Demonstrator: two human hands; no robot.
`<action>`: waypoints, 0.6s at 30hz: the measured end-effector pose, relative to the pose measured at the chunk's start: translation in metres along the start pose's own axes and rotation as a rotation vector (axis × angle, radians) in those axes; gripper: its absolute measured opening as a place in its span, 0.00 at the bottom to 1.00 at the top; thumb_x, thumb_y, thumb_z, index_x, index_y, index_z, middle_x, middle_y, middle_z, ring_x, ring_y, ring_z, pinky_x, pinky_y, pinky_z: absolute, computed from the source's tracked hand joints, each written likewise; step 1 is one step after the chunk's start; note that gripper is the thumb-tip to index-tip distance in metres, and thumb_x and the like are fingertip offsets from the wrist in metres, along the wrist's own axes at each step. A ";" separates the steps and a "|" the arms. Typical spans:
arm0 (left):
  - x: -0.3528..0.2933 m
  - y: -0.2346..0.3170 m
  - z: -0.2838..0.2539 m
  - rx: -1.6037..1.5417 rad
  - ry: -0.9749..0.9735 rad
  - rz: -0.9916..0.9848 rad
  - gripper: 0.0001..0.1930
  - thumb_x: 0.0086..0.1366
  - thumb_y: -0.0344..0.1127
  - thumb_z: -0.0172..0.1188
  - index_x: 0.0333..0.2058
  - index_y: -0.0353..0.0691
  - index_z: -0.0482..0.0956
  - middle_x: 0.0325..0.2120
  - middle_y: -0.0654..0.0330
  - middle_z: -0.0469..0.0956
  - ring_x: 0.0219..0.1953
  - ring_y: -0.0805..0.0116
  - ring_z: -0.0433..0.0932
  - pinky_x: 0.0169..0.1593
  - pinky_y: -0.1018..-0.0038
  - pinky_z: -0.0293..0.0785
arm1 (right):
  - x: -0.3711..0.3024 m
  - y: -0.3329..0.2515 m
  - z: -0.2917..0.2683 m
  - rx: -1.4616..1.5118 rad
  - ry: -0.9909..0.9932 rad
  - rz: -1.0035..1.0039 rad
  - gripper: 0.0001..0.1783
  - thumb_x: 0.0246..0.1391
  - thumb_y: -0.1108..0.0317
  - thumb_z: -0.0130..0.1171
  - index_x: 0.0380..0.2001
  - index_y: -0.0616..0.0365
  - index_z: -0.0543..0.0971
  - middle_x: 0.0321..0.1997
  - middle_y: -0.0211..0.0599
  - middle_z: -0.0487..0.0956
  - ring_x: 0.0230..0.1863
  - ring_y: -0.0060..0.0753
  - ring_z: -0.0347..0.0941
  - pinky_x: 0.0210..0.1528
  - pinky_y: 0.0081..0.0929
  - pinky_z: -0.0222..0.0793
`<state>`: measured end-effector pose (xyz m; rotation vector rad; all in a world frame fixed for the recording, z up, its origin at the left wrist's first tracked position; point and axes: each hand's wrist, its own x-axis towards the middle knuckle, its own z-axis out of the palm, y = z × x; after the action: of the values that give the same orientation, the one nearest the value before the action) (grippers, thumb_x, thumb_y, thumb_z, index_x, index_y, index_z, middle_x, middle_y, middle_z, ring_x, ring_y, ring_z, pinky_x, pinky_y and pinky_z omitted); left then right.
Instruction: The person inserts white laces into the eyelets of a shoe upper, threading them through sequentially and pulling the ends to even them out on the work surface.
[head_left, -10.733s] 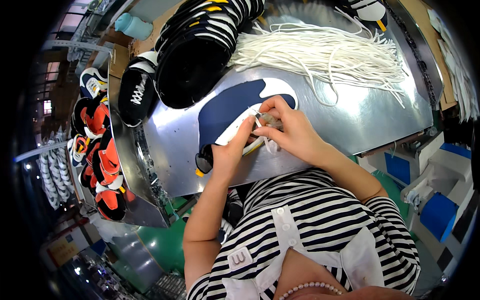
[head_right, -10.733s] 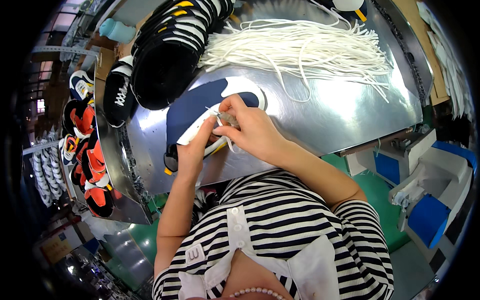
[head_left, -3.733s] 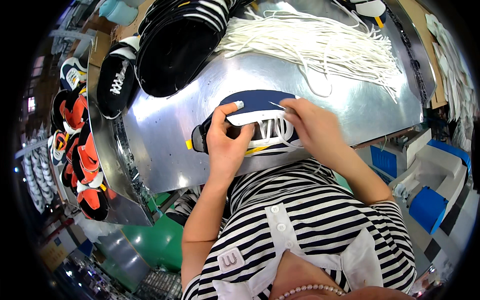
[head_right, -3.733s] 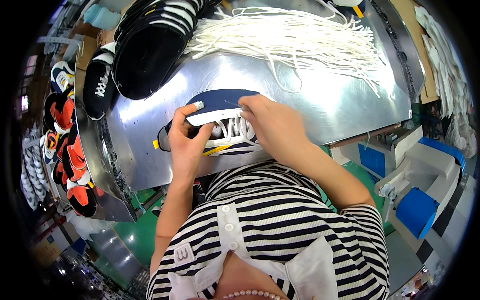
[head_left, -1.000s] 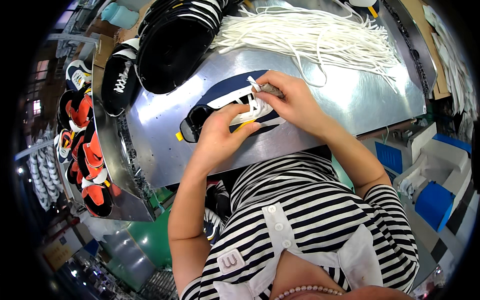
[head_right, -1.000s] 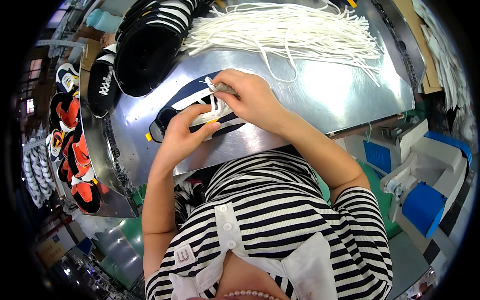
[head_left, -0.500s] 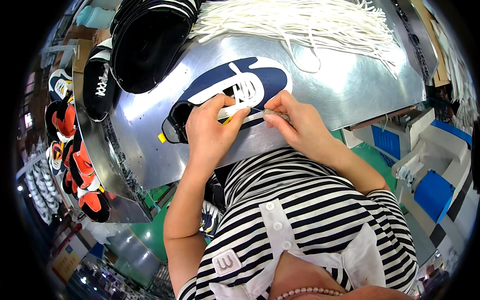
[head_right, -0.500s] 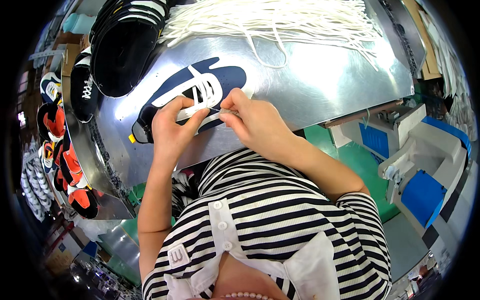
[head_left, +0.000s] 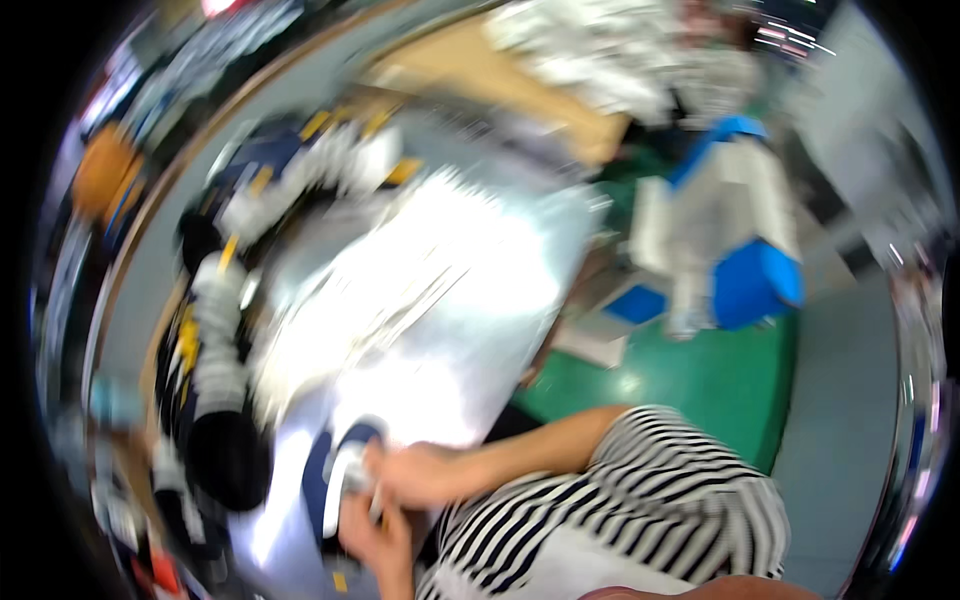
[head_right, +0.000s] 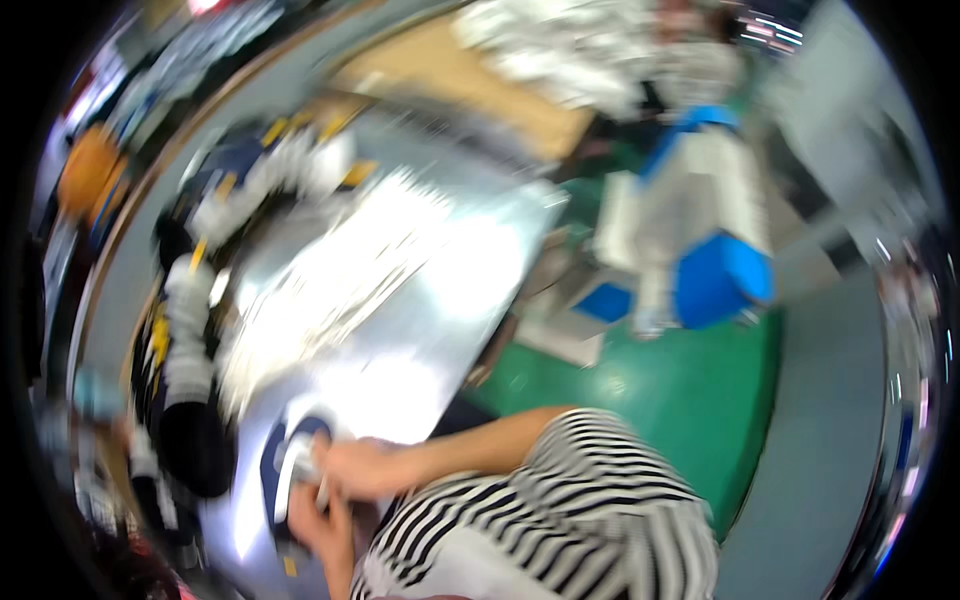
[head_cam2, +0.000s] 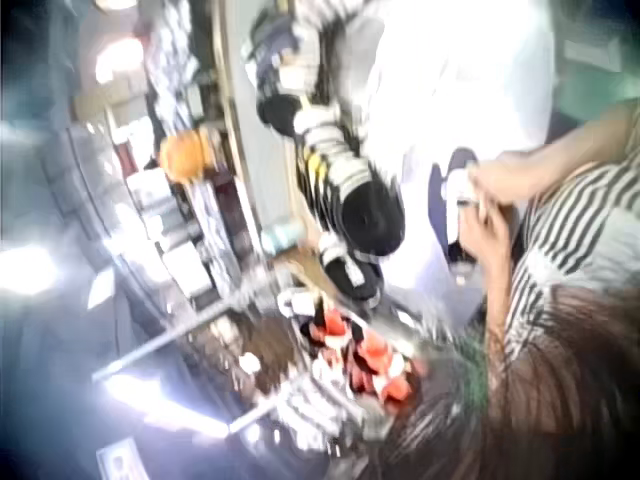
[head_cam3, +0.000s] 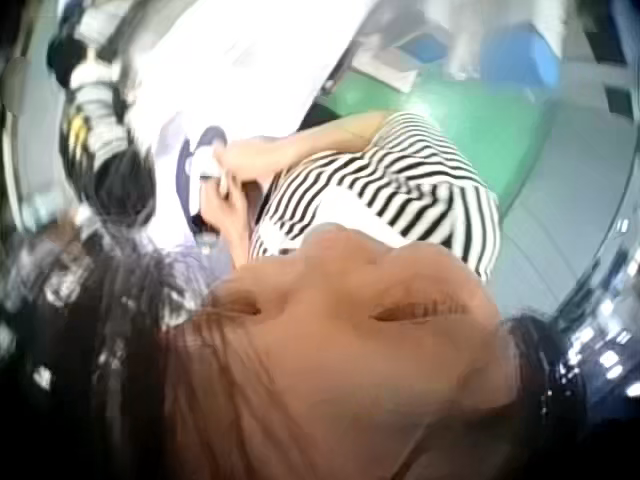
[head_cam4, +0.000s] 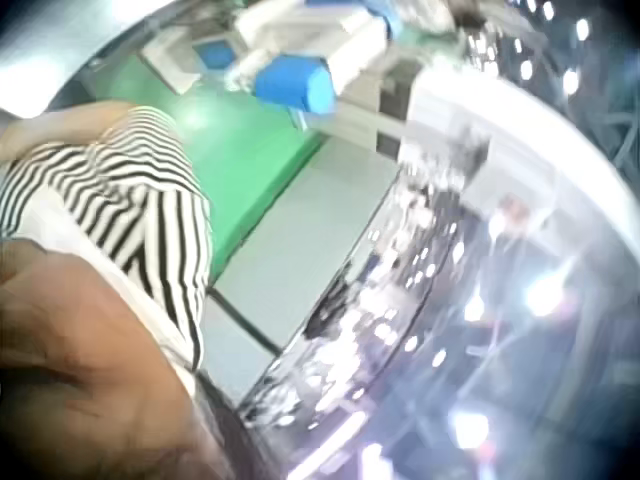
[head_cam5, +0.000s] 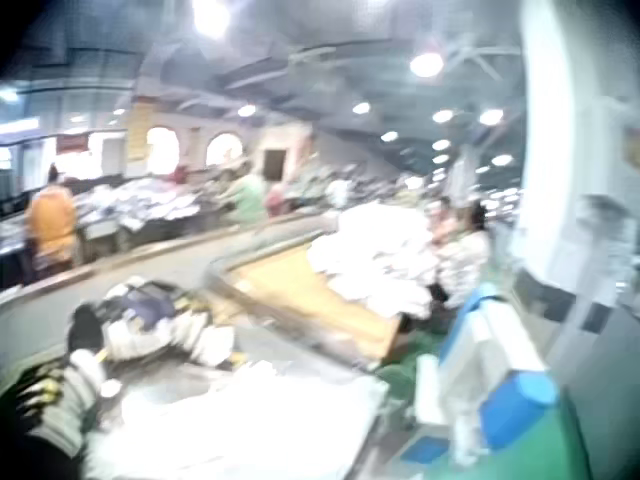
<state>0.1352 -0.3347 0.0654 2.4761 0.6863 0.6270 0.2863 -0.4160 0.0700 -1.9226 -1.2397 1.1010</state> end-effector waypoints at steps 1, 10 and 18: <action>-0.012 -0.021 -0.002 -0.024 0.054 0.035 0.13 0.60 0.37 0.66 0.27 0.34 0.74 0.23 0.49 0.73 0.25 0.45 0.73 0.28 0.57 0.66 | 0.012 0.002 0.021 0.062 0.006 -0.108 0.17 0.57 0.68 0.49 0.46 0.64 0.61 0.29 0.53 0.79 0.32 0.58 0.78 0.34 0.46 0.74; 0.018 -0.018 -0.005 0.191 0.294 0.430 0.08 0.63 0.35 0.60 0.29 0.37 0.79 0.20 0.53 0.76 0.19 0.58 0.74 0.23 0.69 0.72 | -0.014 0.050 -0.069 -0.240 0.259 -0.266 0.14 0.55 0.63 0.58 0.43 0.56 0.72 0.31 0.41 0.80 0.36 0.51 0.78 0.34 0.44 0.70; 0.000 -0.021 0.011 0.172 -0.020 0.147 0.14 0.59 0.37 0.66 0.42 0.38 0.78 0.36 0.49 0.80 0.40 0.52 0.79 0.44 0.62 0.74 | 0.015 -0.003 -0.033 -0.361 0.203 -0.639 0.13 0.46 0.63 0.59 0.33 0.58 0.75 0.22 0.44 0.79 0.28 0.55 0.78 0.28 0.49 0.69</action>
<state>0.1335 -0.3225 0.0452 2.7076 0.5752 0.6192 0.3175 -0.4026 0.0839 -1.6247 -1.8419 0.3630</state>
